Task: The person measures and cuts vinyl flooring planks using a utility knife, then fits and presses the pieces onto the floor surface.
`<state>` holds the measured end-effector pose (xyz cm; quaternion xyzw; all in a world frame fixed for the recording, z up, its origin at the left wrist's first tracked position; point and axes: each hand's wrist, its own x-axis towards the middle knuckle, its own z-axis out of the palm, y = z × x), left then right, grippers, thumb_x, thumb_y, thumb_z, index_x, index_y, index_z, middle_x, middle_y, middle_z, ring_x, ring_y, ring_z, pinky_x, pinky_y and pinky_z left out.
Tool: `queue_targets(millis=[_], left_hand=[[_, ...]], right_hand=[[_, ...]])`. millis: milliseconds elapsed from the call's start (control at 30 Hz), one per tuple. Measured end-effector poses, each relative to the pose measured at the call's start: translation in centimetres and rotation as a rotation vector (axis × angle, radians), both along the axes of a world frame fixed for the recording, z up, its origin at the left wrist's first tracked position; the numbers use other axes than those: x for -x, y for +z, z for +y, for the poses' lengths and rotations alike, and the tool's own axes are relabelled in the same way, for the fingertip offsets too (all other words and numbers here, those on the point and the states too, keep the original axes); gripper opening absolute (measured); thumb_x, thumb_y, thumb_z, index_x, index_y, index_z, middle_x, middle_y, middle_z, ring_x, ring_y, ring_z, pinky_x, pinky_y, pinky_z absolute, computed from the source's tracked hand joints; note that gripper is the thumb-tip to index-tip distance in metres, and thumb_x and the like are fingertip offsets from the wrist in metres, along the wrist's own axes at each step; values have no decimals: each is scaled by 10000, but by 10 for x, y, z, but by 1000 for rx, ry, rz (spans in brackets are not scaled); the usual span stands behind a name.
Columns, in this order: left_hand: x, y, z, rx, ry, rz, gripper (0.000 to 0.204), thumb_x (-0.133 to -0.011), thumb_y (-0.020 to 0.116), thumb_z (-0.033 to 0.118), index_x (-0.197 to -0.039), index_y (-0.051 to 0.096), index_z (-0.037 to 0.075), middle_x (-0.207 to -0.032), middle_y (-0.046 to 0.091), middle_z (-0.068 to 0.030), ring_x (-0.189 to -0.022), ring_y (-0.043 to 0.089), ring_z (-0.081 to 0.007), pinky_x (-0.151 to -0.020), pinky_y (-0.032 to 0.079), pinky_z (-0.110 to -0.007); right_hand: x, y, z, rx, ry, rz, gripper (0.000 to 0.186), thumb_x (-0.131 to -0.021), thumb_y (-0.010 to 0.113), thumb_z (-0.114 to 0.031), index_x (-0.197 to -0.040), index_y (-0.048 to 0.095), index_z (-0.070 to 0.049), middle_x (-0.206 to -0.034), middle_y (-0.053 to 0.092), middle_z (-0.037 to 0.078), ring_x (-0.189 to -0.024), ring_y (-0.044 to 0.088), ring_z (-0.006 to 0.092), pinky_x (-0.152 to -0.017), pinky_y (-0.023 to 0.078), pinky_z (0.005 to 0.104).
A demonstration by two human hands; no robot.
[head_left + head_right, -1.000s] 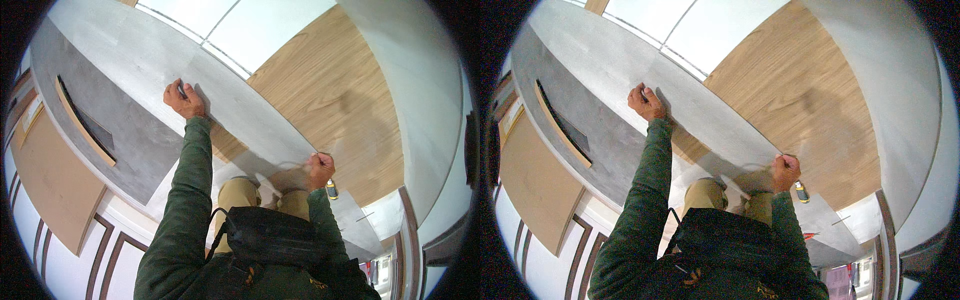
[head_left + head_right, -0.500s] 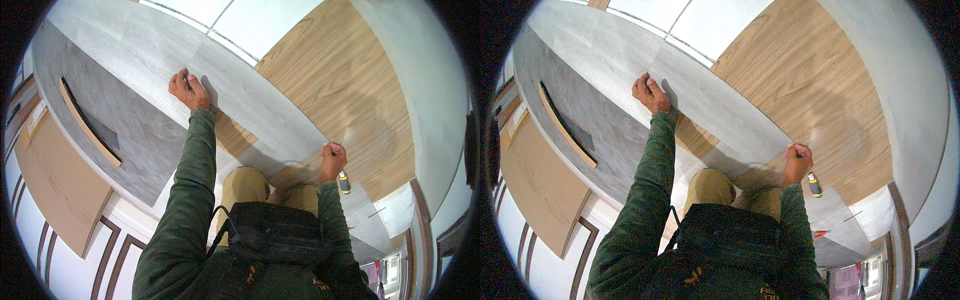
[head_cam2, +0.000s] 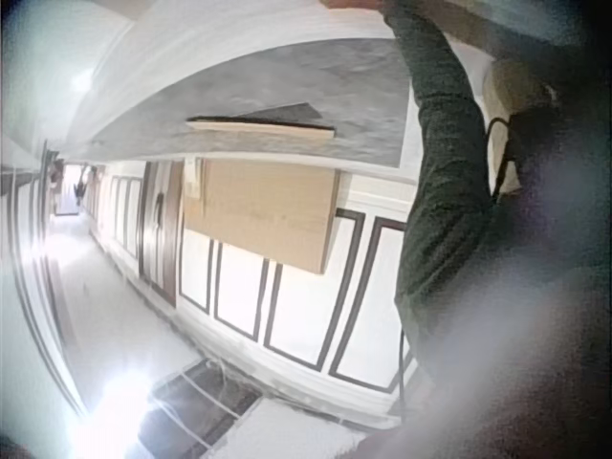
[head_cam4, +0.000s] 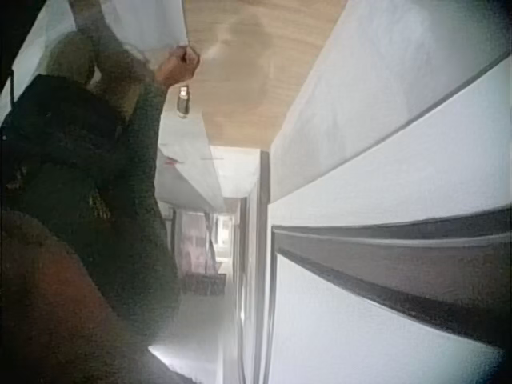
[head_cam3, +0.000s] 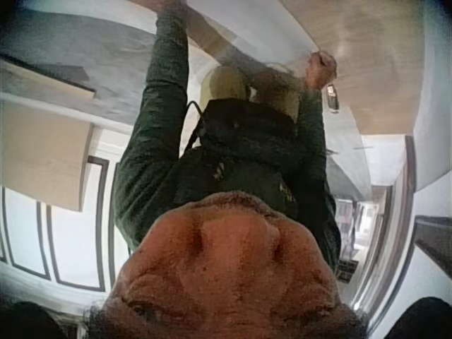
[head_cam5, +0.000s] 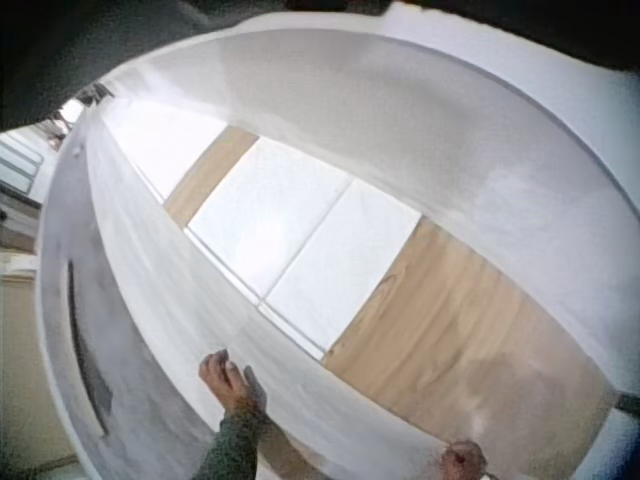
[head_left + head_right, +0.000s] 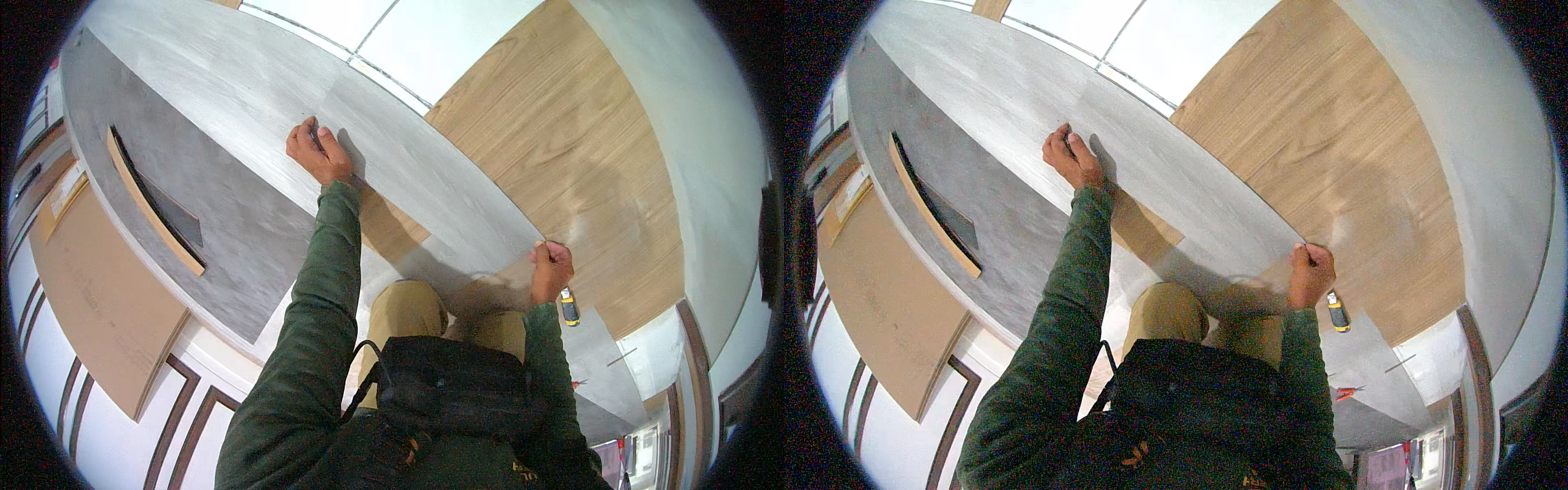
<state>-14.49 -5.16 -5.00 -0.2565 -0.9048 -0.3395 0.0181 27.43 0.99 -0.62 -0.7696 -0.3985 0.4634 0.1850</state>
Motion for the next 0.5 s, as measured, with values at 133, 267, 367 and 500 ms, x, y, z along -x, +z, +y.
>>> queue_targets(millis=[133,267,367,500], left_hand=[[-1,-1,0,22,-28,65,432,-964,479,328,-1176,583,-34,-1210,469,-221,-1186,391,-339,-992,380,-462],[-1,-2,1,8,-18,42,398,-961,478,280,-1186,579,-32,-1230,466,-223,-1181,403,-342,-996,377,-457],[-2,-2,2,23,-15,67,359,-965,470,225,-1192,572,-34,-1235,469,-221,-1165,424,-339,-999,373,-446],[-2,0,1,43,-22,64,347,-959,470,205,-1191,571,-33,-1243,458,-215,-1162,425,-334,-989,383,-437]], right_hand=[[6,8,3,31,-28,-13,133,-795,716,-37,-854,610,20,-747,654,95,-645,641,174,-603,539,311],[6,5,3,47,-36,-45,130,-798,708,-26,-864,606,20,-746,650,97,-644,643,172,-603,546,308],[0,0,1,41,11,-37,132,-801,701,-13,-870,594,21,-764,651,103,-647,645,174,-599,563,302],[3,1,0,47,-86,39,138,-832,714,-16,-890,595,23,-777,634,85,-652,623,146,-596,548,272]])
